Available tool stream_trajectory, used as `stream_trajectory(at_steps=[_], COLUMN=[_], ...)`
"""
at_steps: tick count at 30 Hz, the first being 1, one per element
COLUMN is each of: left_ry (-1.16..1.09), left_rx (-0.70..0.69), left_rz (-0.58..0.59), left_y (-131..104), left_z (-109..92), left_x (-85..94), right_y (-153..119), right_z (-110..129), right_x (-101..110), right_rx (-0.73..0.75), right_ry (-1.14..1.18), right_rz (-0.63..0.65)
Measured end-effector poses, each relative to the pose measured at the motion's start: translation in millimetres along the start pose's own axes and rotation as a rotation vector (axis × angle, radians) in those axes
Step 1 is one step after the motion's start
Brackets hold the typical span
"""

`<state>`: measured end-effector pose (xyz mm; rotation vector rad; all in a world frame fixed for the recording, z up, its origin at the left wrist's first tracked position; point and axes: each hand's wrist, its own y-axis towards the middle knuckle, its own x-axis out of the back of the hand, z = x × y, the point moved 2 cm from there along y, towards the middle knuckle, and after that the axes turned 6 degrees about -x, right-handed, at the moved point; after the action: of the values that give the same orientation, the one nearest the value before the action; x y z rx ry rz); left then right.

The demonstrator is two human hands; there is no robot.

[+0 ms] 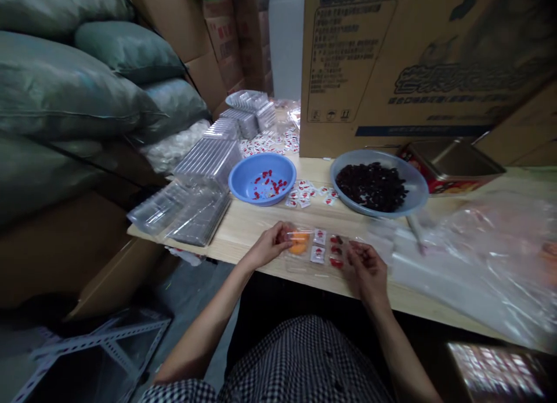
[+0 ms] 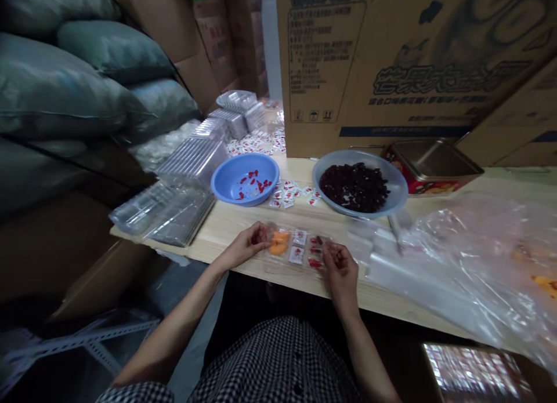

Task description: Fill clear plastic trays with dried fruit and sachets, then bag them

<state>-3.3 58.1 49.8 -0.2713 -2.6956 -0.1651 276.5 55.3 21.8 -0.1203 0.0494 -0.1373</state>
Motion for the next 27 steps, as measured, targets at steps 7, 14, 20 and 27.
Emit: stream_trajectory(at_steps=[7,14,20,27], left_ry=[0.124,0.363,0.570,0.144], left_rx=[0.021,0.106,0.224,0.117], left_rz=[-0.276,-0.344,-0.349,-0.320], left_y=[42.8,53.5,46.8,11.5], left_z=[44.5,48.1,37.7,32.1], left_x=[-22.6,-16.8,-21.1,-44.9], right_y=[41.7,68.4,75.2,48.5], right_z=[-35.7,-37.3,-30.1,-35.1], right_x=[-8.0,-3.5,-12.8,0.3], right_rx=[0.055,0.213,0.206,-0.068], right_ry=[-0.246,-0.657,-0.845,-0.211], right_rz=[-0.106,-0.066,-0.068,0.078])
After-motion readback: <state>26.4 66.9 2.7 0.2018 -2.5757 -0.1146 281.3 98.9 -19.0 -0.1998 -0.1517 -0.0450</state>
